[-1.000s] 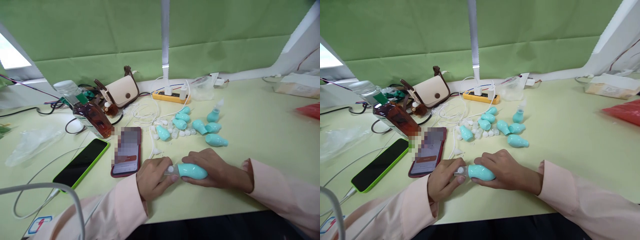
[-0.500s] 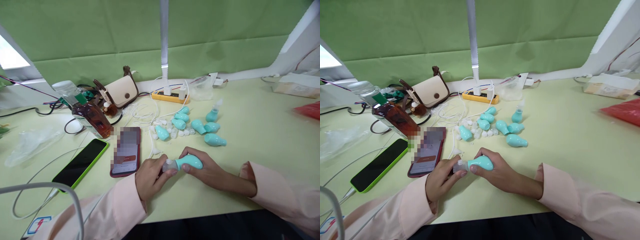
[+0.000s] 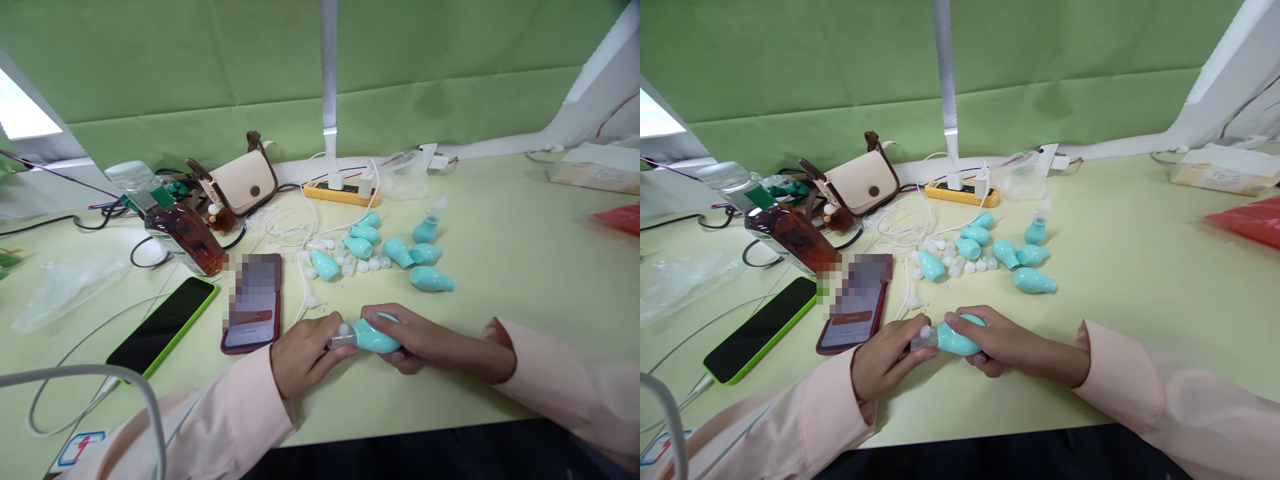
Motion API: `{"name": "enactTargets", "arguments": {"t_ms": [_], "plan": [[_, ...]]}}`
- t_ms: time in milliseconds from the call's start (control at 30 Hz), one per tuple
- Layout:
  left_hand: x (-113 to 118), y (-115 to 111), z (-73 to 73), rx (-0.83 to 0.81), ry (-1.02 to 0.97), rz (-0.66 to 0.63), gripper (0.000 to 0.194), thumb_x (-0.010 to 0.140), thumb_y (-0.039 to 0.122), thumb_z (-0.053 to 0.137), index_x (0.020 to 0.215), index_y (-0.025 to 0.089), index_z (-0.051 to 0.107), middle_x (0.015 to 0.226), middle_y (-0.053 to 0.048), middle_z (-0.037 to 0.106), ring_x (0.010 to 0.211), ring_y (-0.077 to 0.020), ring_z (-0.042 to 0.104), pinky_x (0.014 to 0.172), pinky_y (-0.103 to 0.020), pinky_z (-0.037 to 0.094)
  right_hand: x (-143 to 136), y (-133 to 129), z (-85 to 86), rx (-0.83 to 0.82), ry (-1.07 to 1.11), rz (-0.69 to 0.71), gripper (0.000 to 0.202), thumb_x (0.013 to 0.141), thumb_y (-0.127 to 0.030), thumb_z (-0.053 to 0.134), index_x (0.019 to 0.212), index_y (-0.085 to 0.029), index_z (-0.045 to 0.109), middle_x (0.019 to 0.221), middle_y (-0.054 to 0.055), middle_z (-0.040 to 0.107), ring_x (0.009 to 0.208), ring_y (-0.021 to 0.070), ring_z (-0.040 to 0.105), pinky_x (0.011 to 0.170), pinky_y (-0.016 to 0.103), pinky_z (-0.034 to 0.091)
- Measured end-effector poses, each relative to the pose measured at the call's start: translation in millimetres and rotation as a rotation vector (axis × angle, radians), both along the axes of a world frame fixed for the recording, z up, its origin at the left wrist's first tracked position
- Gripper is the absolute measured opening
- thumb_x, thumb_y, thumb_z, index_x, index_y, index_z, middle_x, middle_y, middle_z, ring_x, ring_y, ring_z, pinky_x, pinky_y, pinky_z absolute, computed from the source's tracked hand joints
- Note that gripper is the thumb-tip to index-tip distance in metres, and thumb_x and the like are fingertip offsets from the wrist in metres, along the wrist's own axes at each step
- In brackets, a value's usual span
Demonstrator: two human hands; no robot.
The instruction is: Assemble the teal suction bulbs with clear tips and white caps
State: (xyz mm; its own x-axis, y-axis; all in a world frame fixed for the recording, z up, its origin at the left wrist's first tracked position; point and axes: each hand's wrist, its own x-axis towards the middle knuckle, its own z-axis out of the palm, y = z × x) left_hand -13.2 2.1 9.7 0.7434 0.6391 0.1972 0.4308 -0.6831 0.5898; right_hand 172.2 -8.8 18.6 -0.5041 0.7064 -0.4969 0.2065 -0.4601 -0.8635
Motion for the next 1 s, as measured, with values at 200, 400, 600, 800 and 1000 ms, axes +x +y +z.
{"name": "enactTargets", "arguments": {"t_ms": [200, 400, 600, 800, 1000], "plan": [[-3, 0, 0.1, 0.001, -0.043, -0.020, 0.016, 0.083, 0.030, 0.035, 0.072, 0.019, 0.038, 0.058, 0.003, 0.041, 0.049, -0.0110, 0.037, 0.048, -0.022, 0.028, 10, 3, 6.1, 0.236, 0.002, 0.166, 0.028, 0.076, -0.047, 0.046, 0.080, -0.020, 0.040, 0.051, -0.007, 0.036, 0.040, 0.0038, 0.030, 0.036, 0.015, 0.022], [-4, -3, 0.6, 0.173, -0.197, 0.051, 0.009, 0.078, 0.026, 0.040, 0.081, 0.018, 0.044, 0.067, -0.003, 0.050, 0.059, -0.0145, 0.045, 0.055, -0.025, 0.034, 14, -7, -2.9, 1.345, -0.386, 0.074, 0.028, 0.075, -0.029, 0.050, 0.101, -0.021, 0.044, 0.088, 0.005, 0.053, 0.075, 0.0146, 0.050, 0.063, 0.026, 0.040], [-4, -4, -2.5, 0.140, -0.192, 0.041, 0.019, 0.078, 0.036, 0.033, 0.070, 0.019, 0.037, 0.056, 0.000, 0.041, 0.048, -0.0132, 0.039, 0.047, -0.024, 0.029, 19, -4, -22.6, 1.741, -0.698, 0.138, 0.025, 0.077, -0.023, 0.047, 0.102, -0.025, 0.046, 0.093, 0.007, 0.054, 0.071, 0.0145, 0.052, 0.056, 0.026, 0.037], [-3, -6, -2.6, 0.021, -0.076, 0.116, 0.020, 0.083, 0.033, 0.027, 0.069, 0.020, 0.032, 0.046, 0.007, 0.027, 0.037, -0.0102, 0.027, 0.041, -0.022, 0.020, 19, -3, -16.6, 1.685, -0.708, 0.214, 0.029, 0.079, -0.032, 0.046, 0.106, -0.024, 0.046, 0.091, 0.007, 0.055, 0.073, 0.0161, 0.053, 0.056, 0.026, 0.038], [-5, -6, -4.5, 0.028, 0.039, 0.137, 0.023, 0.083, 0.038, 0.024, 0.070, 0.021, 0.031, 0.046, 0.007, 0.028, 0.037, -0.0110, 0.028, 0.040, -0.022, 0.019, 20, 1, -0.9, 1.408, -0.469, 0.250, 0.027, 0.079, -0.030, 0.048, 0.105, -0.021, 0.048, 0.090, 0.005, 0.056, 0.073, 0.0127, 0.052, 0.059, 0.024, 0.040]]}}
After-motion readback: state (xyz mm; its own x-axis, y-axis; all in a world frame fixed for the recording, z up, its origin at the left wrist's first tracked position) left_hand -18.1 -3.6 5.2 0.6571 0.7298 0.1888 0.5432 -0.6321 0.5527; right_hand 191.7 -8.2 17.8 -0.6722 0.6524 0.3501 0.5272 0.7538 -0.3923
